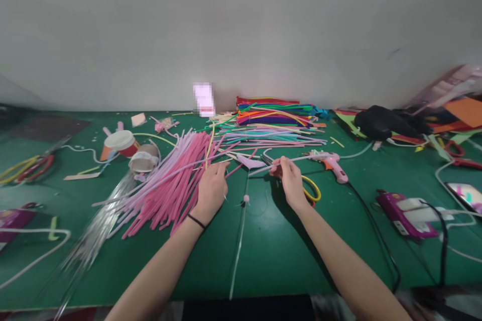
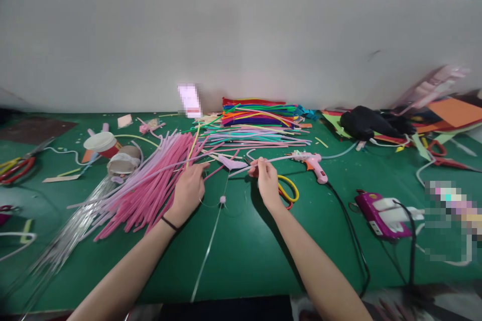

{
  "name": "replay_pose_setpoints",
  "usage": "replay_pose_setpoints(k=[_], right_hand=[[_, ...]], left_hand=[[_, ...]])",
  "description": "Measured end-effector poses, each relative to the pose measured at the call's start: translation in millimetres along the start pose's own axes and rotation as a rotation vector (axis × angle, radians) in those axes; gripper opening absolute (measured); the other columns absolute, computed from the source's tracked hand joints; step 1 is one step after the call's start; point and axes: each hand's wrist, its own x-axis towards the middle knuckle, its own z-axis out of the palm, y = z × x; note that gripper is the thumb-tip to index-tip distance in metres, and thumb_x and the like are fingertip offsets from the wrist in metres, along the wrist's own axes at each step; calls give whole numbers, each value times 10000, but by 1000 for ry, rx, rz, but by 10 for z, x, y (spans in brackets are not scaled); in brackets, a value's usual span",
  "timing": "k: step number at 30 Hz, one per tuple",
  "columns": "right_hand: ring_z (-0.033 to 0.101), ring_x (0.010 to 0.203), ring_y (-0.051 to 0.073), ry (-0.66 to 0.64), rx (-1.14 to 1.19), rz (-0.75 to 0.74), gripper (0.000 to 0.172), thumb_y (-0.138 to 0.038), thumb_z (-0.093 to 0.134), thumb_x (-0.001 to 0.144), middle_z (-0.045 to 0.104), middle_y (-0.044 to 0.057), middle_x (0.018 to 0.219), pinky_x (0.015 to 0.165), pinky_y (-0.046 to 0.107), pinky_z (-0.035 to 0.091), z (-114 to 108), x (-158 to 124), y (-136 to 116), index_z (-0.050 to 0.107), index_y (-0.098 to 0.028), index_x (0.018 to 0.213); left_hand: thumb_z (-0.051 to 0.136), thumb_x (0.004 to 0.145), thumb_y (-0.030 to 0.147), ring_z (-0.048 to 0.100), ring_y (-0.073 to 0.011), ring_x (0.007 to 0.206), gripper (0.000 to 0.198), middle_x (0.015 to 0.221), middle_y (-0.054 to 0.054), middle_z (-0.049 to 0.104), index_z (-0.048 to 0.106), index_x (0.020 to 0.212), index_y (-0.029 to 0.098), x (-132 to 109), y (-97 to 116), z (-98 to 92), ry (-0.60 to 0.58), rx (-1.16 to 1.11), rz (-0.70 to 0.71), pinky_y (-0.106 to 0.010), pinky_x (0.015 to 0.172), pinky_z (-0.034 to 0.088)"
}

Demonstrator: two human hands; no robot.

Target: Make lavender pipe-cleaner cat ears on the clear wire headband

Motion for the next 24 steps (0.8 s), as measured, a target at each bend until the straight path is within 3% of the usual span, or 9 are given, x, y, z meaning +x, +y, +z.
replay_pose_setpoints(k=[4, 9, 17, 21, 24], right_hand=[[616, 639, 175, -22, -153, -75, 456, -623, 519, 809, 620, 36, 687, 671, 319, 548, -63, 117, 80, 623, -182, 761], [630, 627, 192, -18, -220, -113, 497, -661, 463, 817, 625, 41, 652, 648, 335, 557, -178, 300, 141, 602, -187, 767], [644, 652, 194, -175, -696, -303, 400, -504, 354, 936, 654, 37, 682, 684, 299, 486, -164, 134, 1, 580, -208, 790], [649, 651, 189, -214, -672, -272, 373, -476, 326, 950, 669, 55, 761, 657, 287, 491, -89, 22, -3, 545, -205, 819], [640, 652, 192, -253, -671, -267, 372, -475, 322, 951, 667, 63, 769, 649, 297, 493, -52, -2, 31, 532, -208, 798]], left_hand=[[452, 817, 72, 571, -279, 888, 254, 869, -80, 681, 639, 940, 193, -6, 89, -69, -127, 244, 78, -438, 805, 415], [455, 846, 127, 564, -279, 822, 205, 751, -69, 674, 636, 784, 199, -21, 213, -141, -163, 335, 99, -441, 783, 380], [462, 806, 156, 580, -261, 867, 300, 920, -93, 632, 575, 1083, 164, -2, 166, -107, -168, 271, -56, -373, 748, 414], [493, 729, 108, 576, -240, 922, 418, 971, -87, 615, 551, 1139, 158, 11, 54, -110, -251, 134, -39, -345, 806, 438], [541, 734, 167, 576, -238, 949, 492, 963, -68, 623, 506, 1224, 170, 22, -7, -126, -314, 11, 14, -359, 851, 445]])
